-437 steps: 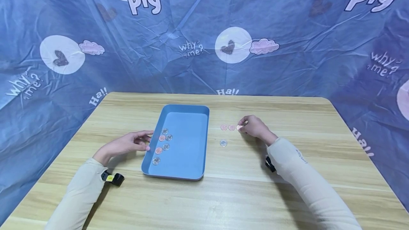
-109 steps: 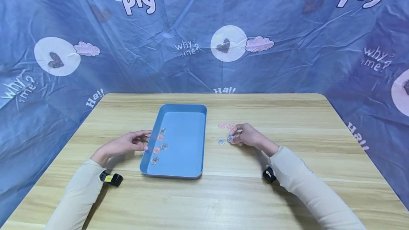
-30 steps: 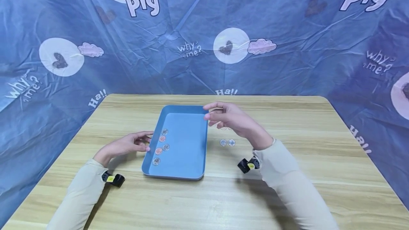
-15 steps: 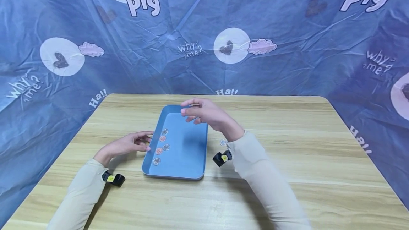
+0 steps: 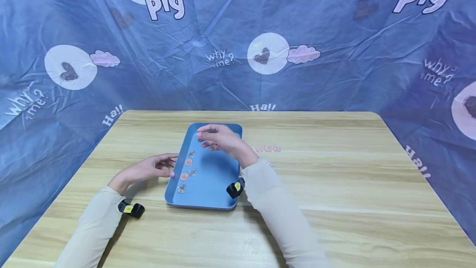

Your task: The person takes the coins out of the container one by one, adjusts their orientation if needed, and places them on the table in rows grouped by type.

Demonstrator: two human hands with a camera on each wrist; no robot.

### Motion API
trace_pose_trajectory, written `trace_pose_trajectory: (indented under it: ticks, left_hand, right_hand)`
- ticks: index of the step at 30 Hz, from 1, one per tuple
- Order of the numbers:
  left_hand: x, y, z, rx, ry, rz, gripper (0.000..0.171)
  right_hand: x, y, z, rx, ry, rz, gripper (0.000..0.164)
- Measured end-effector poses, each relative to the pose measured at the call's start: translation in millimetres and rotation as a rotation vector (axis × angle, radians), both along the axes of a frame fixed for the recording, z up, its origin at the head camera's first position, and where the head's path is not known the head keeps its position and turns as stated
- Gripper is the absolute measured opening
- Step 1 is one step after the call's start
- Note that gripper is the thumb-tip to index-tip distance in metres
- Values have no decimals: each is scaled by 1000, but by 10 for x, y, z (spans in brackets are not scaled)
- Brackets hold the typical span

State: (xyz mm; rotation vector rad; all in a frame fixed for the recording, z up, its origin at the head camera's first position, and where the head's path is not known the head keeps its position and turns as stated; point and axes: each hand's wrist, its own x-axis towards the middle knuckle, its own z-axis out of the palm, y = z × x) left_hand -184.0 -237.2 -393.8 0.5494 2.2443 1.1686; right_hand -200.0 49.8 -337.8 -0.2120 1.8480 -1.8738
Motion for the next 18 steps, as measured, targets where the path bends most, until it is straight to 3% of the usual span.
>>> trace_pose_trajectory:
  ticks: [9, 18]
  left_hand:
    - [-3, -4, -3, 4, -13, -6, 76]
    - [-4, -8, 20, -7, -4, -2, 76]
  right_hand:
    - [-35, -210, -318, 65, 29, 45, 36]
    - [-43, -285, -507, 224, 78, 166, 36]
